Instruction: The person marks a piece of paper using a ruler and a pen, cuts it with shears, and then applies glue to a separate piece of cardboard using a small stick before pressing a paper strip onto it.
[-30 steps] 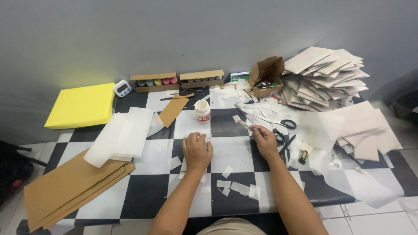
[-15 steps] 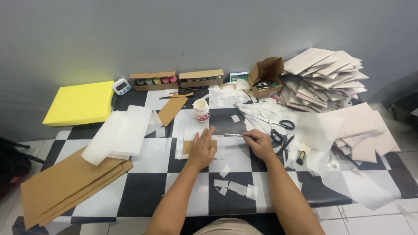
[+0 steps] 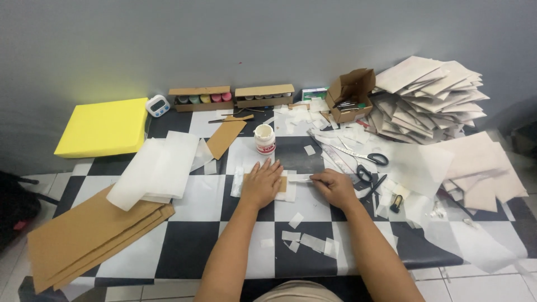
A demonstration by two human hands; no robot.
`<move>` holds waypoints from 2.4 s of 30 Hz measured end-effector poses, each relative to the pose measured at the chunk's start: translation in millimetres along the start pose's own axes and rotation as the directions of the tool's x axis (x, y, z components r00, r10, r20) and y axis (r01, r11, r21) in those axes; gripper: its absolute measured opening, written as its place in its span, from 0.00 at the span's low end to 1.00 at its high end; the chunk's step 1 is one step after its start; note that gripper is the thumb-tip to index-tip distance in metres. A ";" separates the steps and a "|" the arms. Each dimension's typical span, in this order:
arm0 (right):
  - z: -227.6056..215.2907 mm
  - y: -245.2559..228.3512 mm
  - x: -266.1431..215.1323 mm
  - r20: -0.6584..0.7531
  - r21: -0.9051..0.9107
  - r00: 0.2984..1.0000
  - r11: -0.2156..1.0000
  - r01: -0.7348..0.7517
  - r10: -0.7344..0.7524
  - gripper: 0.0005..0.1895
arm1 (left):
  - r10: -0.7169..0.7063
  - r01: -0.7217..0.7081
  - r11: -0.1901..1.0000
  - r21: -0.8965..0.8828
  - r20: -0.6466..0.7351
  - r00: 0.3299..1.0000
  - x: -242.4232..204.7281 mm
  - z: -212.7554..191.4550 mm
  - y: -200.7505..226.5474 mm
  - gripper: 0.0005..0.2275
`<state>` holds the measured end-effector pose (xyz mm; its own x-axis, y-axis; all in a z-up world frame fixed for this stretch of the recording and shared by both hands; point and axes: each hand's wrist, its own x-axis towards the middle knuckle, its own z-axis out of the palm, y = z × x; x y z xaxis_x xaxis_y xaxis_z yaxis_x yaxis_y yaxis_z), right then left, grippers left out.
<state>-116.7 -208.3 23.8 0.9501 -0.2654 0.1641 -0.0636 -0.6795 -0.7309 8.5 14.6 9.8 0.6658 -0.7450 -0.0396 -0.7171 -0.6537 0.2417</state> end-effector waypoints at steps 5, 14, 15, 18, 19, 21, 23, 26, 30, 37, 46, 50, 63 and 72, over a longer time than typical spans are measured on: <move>3.5 2.4 0.3 -0.006 -0.013 1.000 1.000 -0.023 0.023 0.07 | -0.098 0.098 0.992 -0.073 0.012 0.995 7.3 2.8 8.0 0.22; 0.4 -12.3 -0.7 0.010 -0.100 0.999 0.994 -0.036 0.037 0.09 | -0.084 0.072 0.992 -0.108 -0.109 0.991 3.2 1.4 9.0 0.21; 0.6 -12.5 -2.6 0.014 -0.112 0.999 0.993 -0.042 0.044 0.08 | -0.084 0.072 0.991 -0.110 -0.107 0.991 2.2 1.4 9.7 0.21; 1.9 -5.4 -1.8 0.004 -0.103 1.000 0.994 -0.022 0.022 0.09 | -0.095 0.081 0.990 -0.119 -0.114 0.989 1.2 1.5 11.5 0.21; 2.8 -2.3 -1.7 0.004 -0.103 1.000 0.994 -0.022 0.022 0.09 | -0.095 0.082 0.990 -0.118 -0.114 0.989 1.3 2.4 10.8 0.21; 4.2 3.8 -1.8 -0.005 -0.081 1.000 0.997 -0.010 0.010 0.09 | -0.088 0.073 0.990 -0.117 -0.129 0.988 1.6 4.1 9.9 0.21; 3.6 3.0 -1.1 -0.008 -0.086 1.000 0.996 -0.011 0.011 0.09 | -0.088 0.072 0.990 -0.119 -0.140 0.986 2.7 8.2 8.6 0.21; 0.9 -1.7 -1.2 0.002 -0.068 1.000 0.998 -0.013 0.013 0.09 | -0.087 0.069 0.990 -0.121 -0.156 0.984 3.3 9.8 7.5 0.21; -7.5 -0.5 -1.1 0.118 0.006 0.993 1.000 0.012 -0.013 0.09 | -0.086 0.068 0.990 -0.125 -0.142 0.986 3.4 9.6 7.1 0.21; -5.0 11.9 -1.3 0.109 0.031 0.993 0.999 0.037 -0.040 0.10 | -0.089 0.067 0.988 -0.141 -0.157 0.984 4.6 14.2 5.6 0.21; -12.8 -7.0 -3.3 0.164 -0.067 0.986 0.997 0.028 -0.016 0.12 | -0.100 0.081 0.988 -0.128 -0.152 0.983 6.1 16.7 5.3 0.21; -13.4 -2.6 -2.5 0.172 -0.044 0.985 0.999 -0.006 0.014 0.12 | -0.103 0.084 0.988 -0.129 -0.150 0.983 6.5 15.6 4.3 0.21; -16.3 32.0 2.1 0.070 0.326 0.996 0.943 -0.074 0.054 0.10 | -0.196 0.120 0.905 -0.409 -0.148 0.970 12.8 11.8 -9.5 0.28; 15.4 44.1 3.3 -0.130 0.443 0.947 0.872 -0.209 0.293 0.10 | -0.576 0.250 0.675 -0.694 -0.284 0.766 58.5 -17.4 -18.2 0.47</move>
<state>-111.6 -228.6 -18.0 0.8414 -0.5397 0.0275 -0.1188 -0.2343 -0.9649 64.1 -14.7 20.0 0.9820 -0.1563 0.1058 -0.1743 -0.5354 0.8264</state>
